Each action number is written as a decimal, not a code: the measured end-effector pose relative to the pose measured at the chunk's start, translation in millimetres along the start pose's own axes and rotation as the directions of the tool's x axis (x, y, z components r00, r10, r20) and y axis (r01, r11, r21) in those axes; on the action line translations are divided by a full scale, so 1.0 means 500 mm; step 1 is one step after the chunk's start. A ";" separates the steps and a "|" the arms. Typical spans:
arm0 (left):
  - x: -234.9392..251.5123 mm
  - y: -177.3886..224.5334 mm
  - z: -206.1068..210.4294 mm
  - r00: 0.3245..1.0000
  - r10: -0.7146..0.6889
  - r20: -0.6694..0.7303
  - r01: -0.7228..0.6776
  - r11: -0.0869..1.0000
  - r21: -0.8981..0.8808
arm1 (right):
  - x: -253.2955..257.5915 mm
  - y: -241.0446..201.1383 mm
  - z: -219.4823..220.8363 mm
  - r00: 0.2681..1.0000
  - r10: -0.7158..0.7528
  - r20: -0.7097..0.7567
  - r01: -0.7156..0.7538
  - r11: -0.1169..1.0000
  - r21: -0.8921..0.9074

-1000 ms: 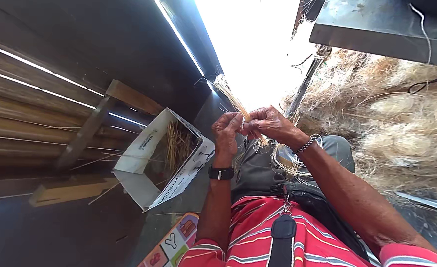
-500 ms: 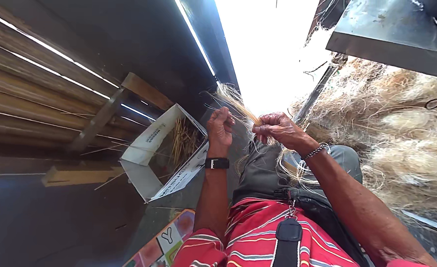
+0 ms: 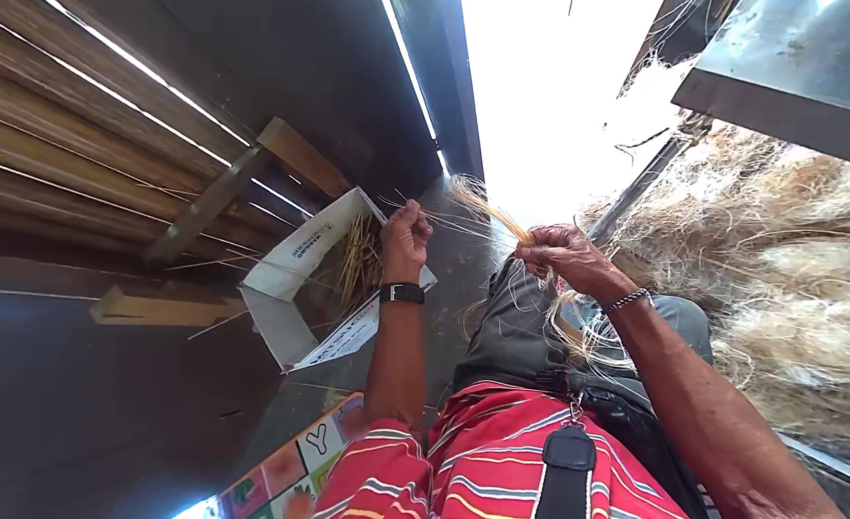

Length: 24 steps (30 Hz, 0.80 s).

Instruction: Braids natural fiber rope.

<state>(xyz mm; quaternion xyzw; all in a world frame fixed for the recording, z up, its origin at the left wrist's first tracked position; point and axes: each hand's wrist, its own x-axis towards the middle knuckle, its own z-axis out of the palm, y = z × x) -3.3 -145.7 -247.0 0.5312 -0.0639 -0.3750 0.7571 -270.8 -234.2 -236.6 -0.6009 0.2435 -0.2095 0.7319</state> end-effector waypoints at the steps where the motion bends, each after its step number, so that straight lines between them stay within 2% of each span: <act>1: 0.017 0.000 -0.007 1.000 -0.010 -0.021 0.009 1.000 -0.015 | 0.001 0.003 -0.002 1.000 0.007 0.000 -0.007 1.000 -0.003; 8: 0.070 -0.002 -0.021 0.994 -0.079 -0.072 0.084 0.994 0.068 | 0.006 0.018 -0.004 0.999 0.028 -0.023 -0.029 0.999 -0.033; 13: 0.074 -0.009 -0.047 0.992 -0.124 -0.021 0.126 0.986 0.110 | 0.011 0.025 -0.009 0.990 0.004 -0.141 -0.007 1.000 -0.020; 15: 0.027 -0.004 -0.068 0.988 -0.151 -0.030 0.154 0.955 0.254 | 0.015 0.025 -0.014 0.981 -0.005 -0.193 0.007 1.000 0.010; 17: -0.006 -0.015 -0.102 0.970 -0.232 0.077 0.170 0.865 0.472 | 0.020 0.023 -0.018 0.974 0.001 -0.225 0.006 0.999 0.032; 19: -0.017 -0.043 -0.117 0.892 -0.369 0.260 0.135 0.767 0.627 | 0.024 0.025 -0.020 0.973 0.010 -0.230 0.001 0.999 0.045; 21: -0.050 -0.067 -0.096 0.759 -0.465 0.456 0.043 0.734 0.677 | 0.028 0.027 -0.014 0.974 0.006 -0.227 0.004 0.999 0.042; 23: -0.083 -0.095 -0.055 0.657 -0.454 0.602 -0.042 0.775 0.631 | 0.030 0.031 -0.003 0.978 -0.003 -0.208 0.001 1.000 -0.008; 24: -0.097 -0.108 -0.029 0.643 -0.403 0.651 -0.070 0.816 0.574 | 0.030 0.032 0.003 0.982 -0.009 -0.189 0.000 0.999 -0.052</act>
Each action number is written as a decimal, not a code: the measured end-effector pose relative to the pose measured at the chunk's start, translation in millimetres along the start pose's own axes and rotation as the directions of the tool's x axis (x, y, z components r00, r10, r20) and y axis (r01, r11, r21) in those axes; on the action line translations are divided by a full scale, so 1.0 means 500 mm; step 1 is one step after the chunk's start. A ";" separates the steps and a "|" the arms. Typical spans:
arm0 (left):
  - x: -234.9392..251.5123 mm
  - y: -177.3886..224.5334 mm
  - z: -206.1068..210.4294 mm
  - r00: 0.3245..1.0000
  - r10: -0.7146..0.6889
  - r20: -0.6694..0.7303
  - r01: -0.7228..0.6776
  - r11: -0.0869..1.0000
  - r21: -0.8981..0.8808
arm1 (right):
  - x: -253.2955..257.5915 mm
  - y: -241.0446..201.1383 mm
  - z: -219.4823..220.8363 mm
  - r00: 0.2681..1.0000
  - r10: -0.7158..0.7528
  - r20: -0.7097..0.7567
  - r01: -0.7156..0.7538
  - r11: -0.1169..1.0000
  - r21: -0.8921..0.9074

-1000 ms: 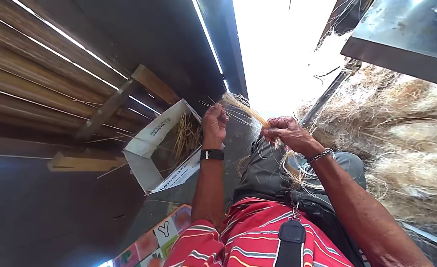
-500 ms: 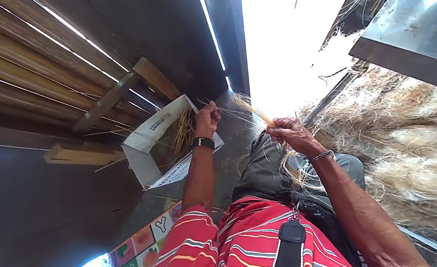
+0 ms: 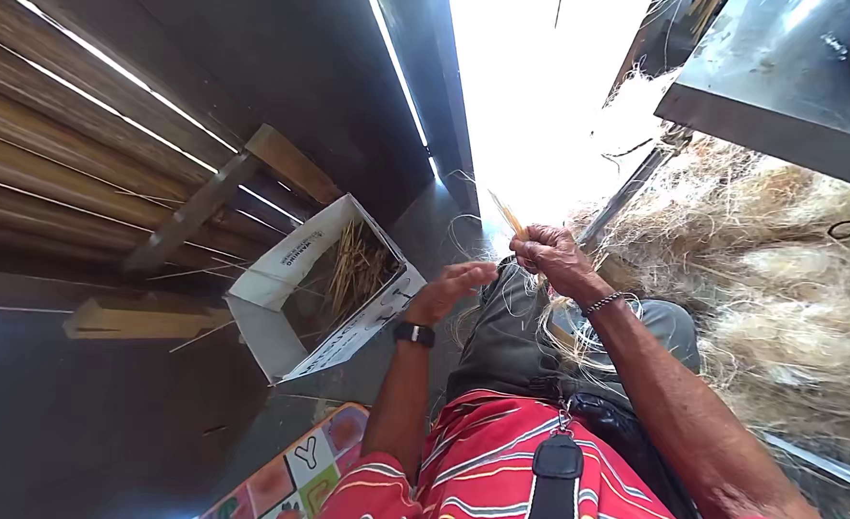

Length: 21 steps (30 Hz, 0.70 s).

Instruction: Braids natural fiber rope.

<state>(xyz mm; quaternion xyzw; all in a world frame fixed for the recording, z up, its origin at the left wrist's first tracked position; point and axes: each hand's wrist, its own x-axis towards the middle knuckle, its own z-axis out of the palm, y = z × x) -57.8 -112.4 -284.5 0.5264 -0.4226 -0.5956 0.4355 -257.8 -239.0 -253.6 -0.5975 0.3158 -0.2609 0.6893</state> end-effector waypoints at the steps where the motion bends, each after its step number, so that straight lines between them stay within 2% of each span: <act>1: 0.015 0.007 0.029 0.996 0.081 -0.021 -0.082 0.996 -0.035 | -0.003 0.000 0.006 1.000 -0.011 0.025 0.013 0.998 -0.053; 3: 0.042 0.030 0.081 0.972 0.183 -0.149 -0.200 0.973 -0.111 | -0.012 -0.004 0.016 0.997 -0.028 0.075 0.040 0.987 -0.158; 5: 0.058 0.066 0.109 0.942 0.172 -0.289 -0.237 0.950 -0.205 | -0.019 -0.005 0.020 0.992 -0.049 0.118 0.075 0.971 -0.228; 8: 0.054 0.106 0.097 0.921 0.124 -0.368 -0.239 0.928 -0.285 | -0.017 0.012 0.007 0.984 -0.047 0.172 0.094 0.957 -0.275; 11: 0.031 0.144 0.041 0.880 0.112 -0.462 -0.245 0.940 -0.239 | -0.019 0.017 -0.009 0.982 -0.019 0.190 0.071 0.960 -0.272; 15: 0.054 0.195 -0.121 0.769 0.088 -0.633 -0.349 0.887 -0.301 | -0.028 0.024 -0.021 0.986 0.038 0.162 -0.014 0.989 -0.147; 17: 0.033 0.229 -0.193 0.693 0.073 -0.717 -0.354 0.901 -0.251 | -0.028 0.026 -0.027 0.989 0.065 0.131 -0.053 0.994 -0.092; 18: 0.016 0.246 -0.220 0.628 0.054 -0.776 -0.338 0.918 -0.209 | -0.028 0.025 -0.028 0.991 0.074 0.113 -0.067 0.996 -0.064; 21: -0.048 0.268 -0.251 0.362 0.043 -0.931 -0.282 0.957 -0.066 | -0.020 0.024 -0.026 0.996 0.083 0.040 -0.084 0.996 0.019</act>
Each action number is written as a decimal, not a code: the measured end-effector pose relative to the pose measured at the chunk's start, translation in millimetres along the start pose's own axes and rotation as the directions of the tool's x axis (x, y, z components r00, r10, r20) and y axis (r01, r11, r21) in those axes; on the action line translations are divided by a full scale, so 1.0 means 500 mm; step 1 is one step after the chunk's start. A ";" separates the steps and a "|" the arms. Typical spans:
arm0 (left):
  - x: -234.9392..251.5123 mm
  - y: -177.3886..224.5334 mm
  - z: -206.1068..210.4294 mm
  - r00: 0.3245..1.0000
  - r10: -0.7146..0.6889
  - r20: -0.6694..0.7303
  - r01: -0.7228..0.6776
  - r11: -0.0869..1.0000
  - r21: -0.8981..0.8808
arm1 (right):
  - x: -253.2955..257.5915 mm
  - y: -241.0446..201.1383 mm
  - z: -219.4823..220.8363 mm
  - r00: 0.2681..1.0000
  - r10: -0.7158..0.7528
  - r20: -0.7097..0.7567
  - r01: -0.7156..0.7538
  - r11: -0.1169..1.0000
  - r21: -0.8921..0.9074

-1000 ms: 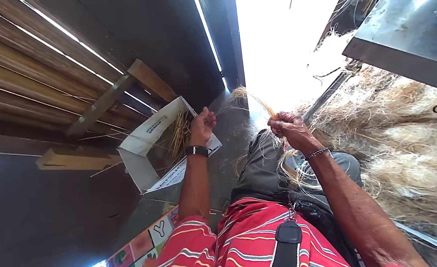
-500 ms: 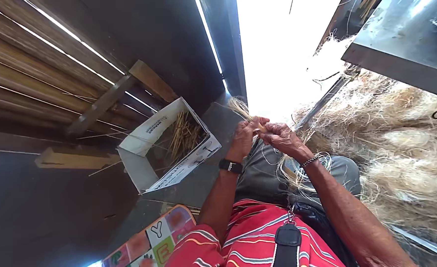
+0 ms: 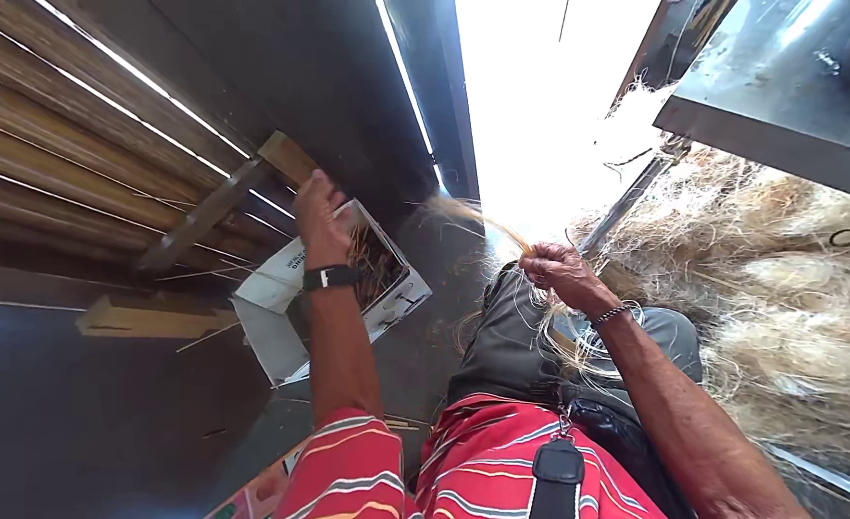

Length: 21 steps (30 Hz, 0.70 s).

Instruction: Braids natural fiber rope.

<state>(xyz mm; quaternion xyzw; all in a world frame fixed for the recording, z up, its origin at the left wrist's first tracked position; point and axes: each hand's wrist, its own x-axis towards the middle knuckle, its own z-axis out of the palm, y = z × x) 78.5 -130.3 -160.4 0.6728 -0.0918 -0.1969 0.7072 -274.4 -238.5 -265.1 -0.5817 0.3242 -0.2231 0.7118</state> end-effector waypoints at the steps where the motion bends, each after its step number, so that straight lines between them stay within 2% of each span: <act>1: -0.011 -0.003 -0.019 0.998 0.053 -0.046 -0.051 0.998 0.039 | 0.004 0.000 0.001 1.000 -0.001 -0.028 0.002 1.000 0.013; 2: -0.027 -0.014 -0.038 0.995 0.097 -0.034 -0.093 0.991 0.092 | 0.008 0.001 0.002 0.999 -0.003 -0.054 0.004 1.000 0.022; 3: -0.050 -0.033 -0.058 0.991 0.114 0.064 -0.122 0.980 0.155 | 0.011 0.001 0.002 0.997 -0.007 -0.076 0.009 1.000 0.023; 4: -0.076 -0.056 -0.076 0.971 0.067 0.228 -0.113 0.974 0.198 | 0.013 0.000 0.004 0.996 -0.010 -0.090 0.011 1.000 0.018; 5: -0.096 -0.083 -0.081 0.919 -0.013 0.395 -0.094 0.964 0.250 | 0.015 -0.001 0.005 0.995 -0.015 -0.096 0.015 1.000 0.007; 7: -0.133 -0.145 -0.049 0.729 -0.148 0.668 -0.121 0.933 0.339 | 0.018 -0.006 0.010 0.996 -0.031 -0.087 0.028 0.999 -0.042; 9: -0.189 -0.202 0.018 0.541 -0.228 0.810 -0.153 0.920 0.361 | 0.018 -0.011 0.020 0.997 -0.069 -0.041 0.065 0.993 -0.099; 10: -0.218 -0.223 0.053 0.485 -0.225 0.845 -0.137 0.935 0.328 | 0.016 -0.013 0.025 0.996 -0.089 -0.004 0.088 0.990 -0.114; 11: -0.243 -0.240 0.085 0.460 -0.190 0.868 -0.094 0.961 0.260 | 0.013 -0.018 0.029 0.994 -0.101 0.037 0.105 0.986 -0.129; 12: -0.264 -0.251 0.113 0.464 -0.140 0.875 -0.022 0.985 0.169 | 0.009 -0.022 0.033 0.991 -0.106 0.075 0.117 0.981 -0.153; 14: -0.291 -0.250 0.155 0.541 -0.101 0.835 0.121 0.992 0.041 | 0.002 -0.027 0.036 0.985 -0.110 0.133 0.137 0.966 -0.218; 16: -0.302 -0.230 0.177 0.631 -0.108 0.768 0.169 0.986 0.000 | -0.001 -0.026 0.038 0.982 -0.105 0.155 0.141 0.960 -0.241; 17: -0.303 -0.219 0.181 0.652 -0.114 0.749 0.190 0.982 -0.016 | -0.002 -0.026 0.038 0.983 -0.098 0.157 0.133 0.964 -0.228; 21: -0.296 -0.195 0.169 0.651 -0.109 0.751 0.226 0.973 -0.054 | -0.004 -0.033 0.039 0.982 -0.104 0.160 0.131 0.977 -0.171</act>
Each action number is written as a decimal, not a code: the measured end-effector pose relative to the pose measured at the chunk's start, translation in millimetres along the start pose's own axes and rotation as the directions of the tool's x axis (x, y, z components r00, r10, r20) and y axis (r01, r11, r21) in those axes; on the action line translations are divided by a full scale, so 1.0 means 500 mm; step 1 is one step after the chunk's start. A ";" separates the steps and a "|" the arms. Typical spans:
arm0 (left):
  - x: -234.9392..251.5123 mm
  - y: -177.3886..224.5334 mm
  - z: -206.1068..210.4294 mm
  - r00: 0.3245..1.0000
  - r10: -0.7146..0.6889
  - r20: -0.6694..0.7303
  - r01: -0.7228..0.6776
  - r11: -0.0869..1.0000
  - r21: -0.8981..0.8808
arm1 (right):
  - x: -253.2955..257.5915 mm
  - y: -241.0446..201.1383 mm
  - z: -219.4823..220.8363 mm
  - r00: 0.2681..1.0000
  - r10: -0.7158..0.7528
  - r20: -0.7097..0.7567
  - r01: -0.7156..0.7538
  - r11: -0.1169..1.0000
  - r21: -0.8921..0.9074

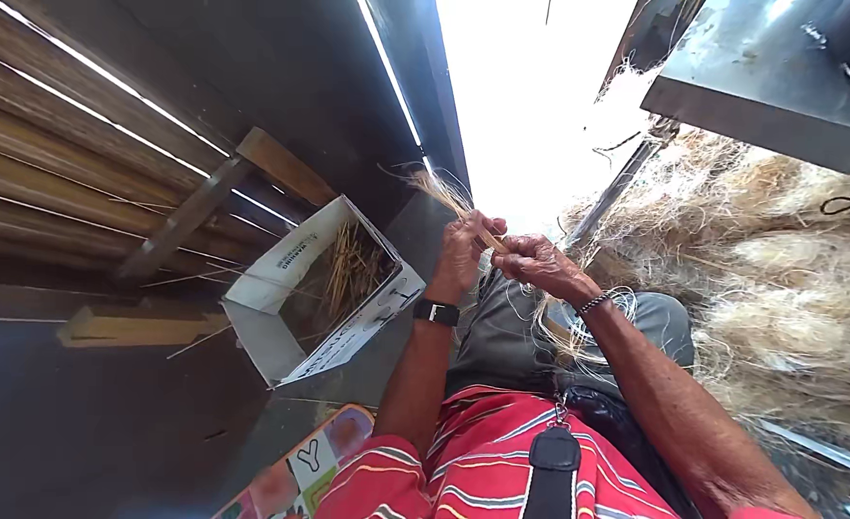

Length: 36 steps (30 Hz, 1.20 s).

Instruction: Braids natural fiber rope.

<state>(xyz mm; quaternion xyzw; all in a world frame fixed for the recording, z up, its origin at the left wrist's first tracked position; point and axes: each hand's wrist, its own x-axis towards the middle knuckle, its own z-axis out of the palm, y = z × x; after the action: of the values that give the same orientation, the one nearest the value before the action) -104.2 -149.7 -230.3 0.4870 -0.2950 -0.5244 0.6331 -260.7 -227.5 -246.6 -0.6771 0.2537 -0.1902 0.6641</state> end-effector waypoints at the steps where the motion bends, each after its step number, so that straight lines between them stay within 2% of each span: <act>1: -0.002 0.001 -0.002 1.000 0.008 -0.005 -0.008 1.000 0.001 | -0.001 -0.004 0.001 1.000 -0.001 0.004 0.001 1.000 0.008; 5: -0.001 0.004 -0.001 0.999 0.049 -0.007 -0.049 0.999 0.012 | -0.001 -0.018 0.007 0.999 0.025 -0.020 -0.025 0.999 0.037; 8: 0.004 0.009 0.006 0.998 0.068 0.001 -0.068 0.998 0.011 | -0.001 -0.020 0.007 1.000 -0.007 -0.024 0.009 0.998 0.056; 12: 0.007 0.015 0.009 0.985 0.167 0.051 -0.167 0.986 -0.005 | -0.001 -0.015 -0.007 0.995 -0.094 -0.013 0.092 0.989 -0.114; 14: 0.008 0.020 0.007 0.974 0.205 0.091 -0.203 0.979 -0.028 | -0.001 -0.012 -0.018 0.989 -0.126 -0.082 0.111 0.978 -0.175; 18: 0.010 0.022 0.006 0.953 0.239 0.189 -0.238 0.971 -0.029 | -0.007 -0.041 -0.035 0.950 -0.179 -0.255 0.142 0.977 -0.158; 22: 0.006 0.016 0.014 0.942 0.218 0.256 -0.243 0.968 0.068 | -0.013 -0.089 -0.029 0.947 -0.245 -0.206 0.227 0.968 -0.107; 26: -0.010 0.005 0.038 0.944 0.192 0.269 -0.253 0.943 0.216 | -0.014 -0.127 0.005 0.986 -0.089 -0.140 0.093 0.995 0.023; 29: -0.020 -0.012 0.061 0.957 0.136 0.258 -0.223 0.912 0.344 | -0.013 -0.124 0.022 0.980 0.011 -0.200 0.001 0.998 0.062; 33: -0.023 -0.041 0.072 0.951 0.124 0.282 -0.244 0.862 0.445 | -0.019 -0.125 0.014 0.954 0.053 -0.293 0.009 0.978 0.206; 36: -0.022 -0.057 0.074 0.931 0.149 0.332 -0.294 0.847 0.443 | -0.025 -0.123 0.002 0.948 0.019 -0.318 0.085 0.947 0.309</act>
<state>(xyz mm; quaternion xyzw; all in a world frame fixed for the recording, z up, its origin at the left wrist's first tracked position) -150.8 -149.9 -242.0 0.5118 -0.5597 -0.4205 0.4980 -264.5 -220.0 -184.4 -0.5256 0.3113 -0.3460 0.7121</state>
